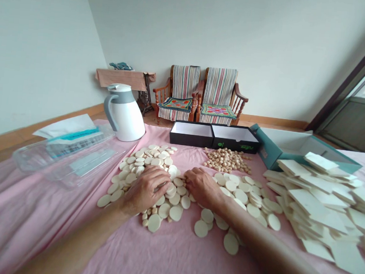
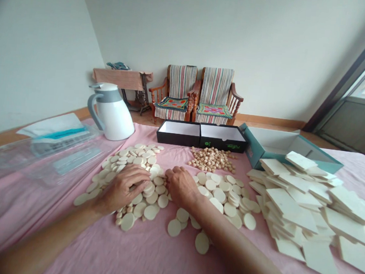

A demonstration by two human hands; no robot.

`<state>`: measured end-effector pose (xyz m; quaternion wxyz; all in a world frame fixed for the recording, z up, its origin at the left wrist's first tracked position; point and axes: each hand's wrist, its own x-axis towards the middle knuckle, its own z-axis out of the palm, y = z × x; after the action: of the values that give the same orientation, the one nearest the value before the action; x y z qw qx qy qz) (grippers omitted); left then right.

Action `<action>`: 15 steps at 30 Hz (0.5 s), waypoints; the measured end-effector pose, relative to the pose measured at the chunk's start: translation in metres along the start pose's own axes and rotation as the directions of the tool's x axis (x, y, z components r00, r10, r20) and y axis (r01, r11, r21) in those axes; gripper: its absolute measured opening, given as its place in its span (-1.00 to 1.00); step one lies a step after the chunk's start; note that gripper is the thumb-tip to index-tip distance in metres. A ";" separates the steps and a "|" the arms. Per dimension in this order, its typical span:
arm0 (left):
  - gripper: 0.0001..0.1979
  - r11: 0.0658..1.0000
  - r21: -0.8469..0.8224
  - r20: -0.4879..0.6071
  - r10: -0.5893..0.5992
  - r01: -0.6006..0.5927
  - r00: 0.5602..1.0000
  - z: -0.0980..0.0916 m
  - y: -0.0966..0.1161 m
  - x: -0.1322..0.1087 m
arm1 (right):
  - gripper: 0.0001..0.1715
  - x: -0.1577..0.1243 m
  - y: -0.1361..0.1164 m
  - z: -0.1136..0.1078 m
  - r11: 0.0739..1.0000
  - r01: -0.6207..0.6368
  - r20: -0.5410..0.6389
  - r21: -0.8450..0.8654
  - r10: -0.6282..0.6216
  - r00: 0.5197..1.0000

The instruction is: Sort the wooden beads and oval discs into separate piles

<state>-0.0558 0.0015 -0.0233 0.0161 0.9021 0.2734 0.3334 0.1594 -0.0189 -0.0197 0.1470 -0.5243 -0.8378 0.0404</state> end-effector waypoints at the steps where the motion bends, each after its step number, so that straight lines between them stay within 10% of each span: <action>1: -0.89 1.000 -0.001 0.001 0.000 0.000 1.000 0.000 0.000 0.000 | -0.82 0.000 0.001 0.001 1.000 -0.011 -0.007 0.006 0.012 1.000; 10: -0.89 1.000 -0.003 -0.001 -0.004 0.004 1.000 0.001 0.000 0.000 | -0.66 0.001 0.021 -0.002 0.993 -0.095 -0.118 0.066 0.102 0.988; 15: -0.90 1.000 -0.007 0.000 -0.009 0.009 1.000 0.001 0.000 -0.001 | -0.67 0.002 0.055 -0.032 0.950 -0.303 -0.428 -0.069 0.247 0.870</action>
<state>-0.0556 0.0014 -0.0245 0.0210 0.9008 0.2763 0.3343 0.2155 0.0052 -0.0014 0.2784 -0.6435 -0.7049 -0.1072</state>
